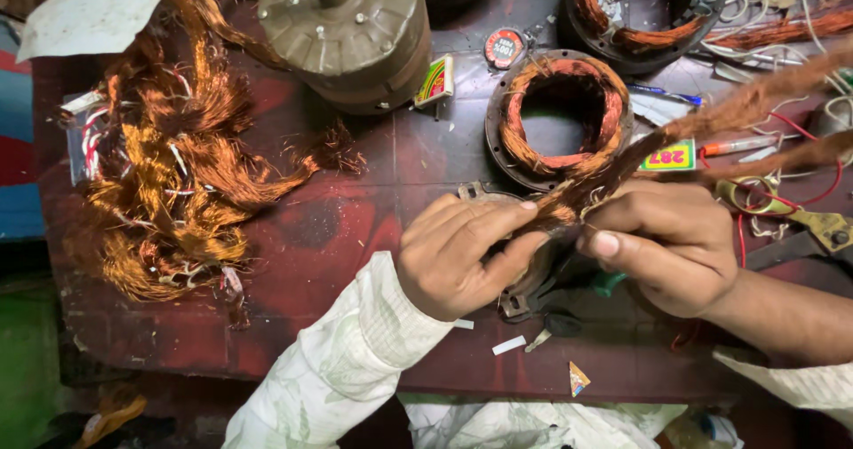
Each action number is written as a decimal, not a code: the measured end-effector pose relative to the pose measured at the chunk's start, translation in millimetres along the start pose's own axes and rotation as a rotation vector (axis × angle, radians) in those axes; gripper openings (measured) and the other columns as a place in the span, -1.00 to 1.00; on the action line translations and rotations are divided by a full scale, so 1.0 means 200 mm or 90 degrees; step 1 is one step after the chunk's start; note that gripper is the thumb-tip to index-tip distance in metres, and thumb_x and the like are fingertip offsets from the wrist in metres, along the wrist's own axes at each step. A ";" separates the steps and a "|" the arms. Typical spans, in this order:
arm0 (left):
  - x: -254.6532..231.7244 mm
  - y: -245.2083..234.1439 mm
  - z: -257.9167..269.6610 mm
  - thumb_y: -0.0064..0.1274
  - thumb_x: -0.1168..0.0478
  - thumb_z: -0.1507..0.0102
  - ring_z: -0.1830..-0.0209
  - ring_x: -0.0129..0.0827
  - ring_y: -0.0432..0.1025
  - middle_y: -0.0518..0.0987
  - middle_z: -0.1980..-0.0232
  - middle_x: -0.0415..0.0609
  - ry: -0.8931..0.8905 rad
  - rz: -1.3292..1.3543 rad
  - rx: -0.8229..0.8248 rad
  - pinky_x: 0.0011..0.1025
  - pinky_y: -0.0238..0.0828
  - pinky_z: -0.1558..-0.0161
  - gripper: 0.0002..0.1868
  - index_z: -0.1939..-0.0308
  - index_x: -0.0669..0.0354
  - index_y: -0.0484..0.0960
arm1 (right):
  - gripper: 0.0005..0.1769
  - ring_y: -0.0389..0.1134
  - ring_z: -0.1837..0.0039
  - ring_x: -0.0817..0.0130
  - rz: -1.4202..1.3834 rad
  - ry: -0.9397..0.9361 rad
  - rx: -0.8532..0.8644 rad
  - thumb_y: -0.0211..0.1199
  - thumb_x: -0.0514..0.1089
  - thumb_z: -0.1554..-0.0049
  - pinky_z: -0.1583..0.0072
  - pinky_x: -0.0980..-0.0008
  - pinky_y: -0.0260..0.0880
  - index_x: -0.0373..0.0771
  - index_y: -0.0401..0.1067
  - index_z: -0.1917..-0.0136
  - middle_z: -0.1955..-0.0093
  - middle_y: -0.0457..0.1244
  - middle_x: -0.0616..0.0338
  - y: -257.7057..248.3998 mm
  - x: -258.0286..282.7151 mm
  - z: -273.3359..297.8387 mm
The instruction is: The person strips insulation from copper wires and inserts them into slots on a motor stator. They use pliers to cut and adjust the wires while working at a cluttered workbench.
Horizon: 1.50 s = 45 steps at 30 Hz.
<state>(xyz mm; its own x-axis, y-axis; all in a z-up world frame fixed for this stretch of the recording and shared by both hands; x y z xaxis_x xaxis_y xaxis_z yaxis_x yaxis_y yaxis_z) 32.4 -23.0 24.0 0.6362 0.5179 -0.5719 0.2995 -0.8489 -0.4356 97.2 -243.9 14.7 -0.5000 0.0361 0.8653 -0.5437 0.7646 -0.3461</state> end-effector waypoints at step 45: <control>0.00 -0.05 -0.03 0.35 0.40 -0.20 0.27 -0.29 0.58 0.68 0.18 -0.03 -0.013 -0.043 0.010 -0.38 0.40 0.21 -0.72 0.05 0.26 0.64 | -0.82 0.38 0.19 0.29 0.429 -0.061 -0.334 0.13 -0.23 -0.42 0.11 0.39 0.38 -0.44 0.41 -0.11 0.14 0.34 -0.01 -0.24 -0.02 0.11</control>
<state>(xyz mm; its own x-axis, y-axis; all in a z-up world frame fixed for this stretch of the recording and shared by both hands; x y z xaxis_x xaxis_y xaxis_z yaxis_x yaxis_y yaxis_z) 33.7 -14.9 31.2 0.6009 0.5756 -0.5546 0.3291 -0.8105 -0.4846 110.1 -295.2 18.7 -0.6721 0.5533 0.4921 0.2607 0.7988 -0.5422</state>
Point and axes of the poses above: each hand's wrist, its own z-axis away from the middle knuckle, its own y-axis out of the palm, x = y × z, the point moved 3 cm from there along -z, towards the middle knuckle
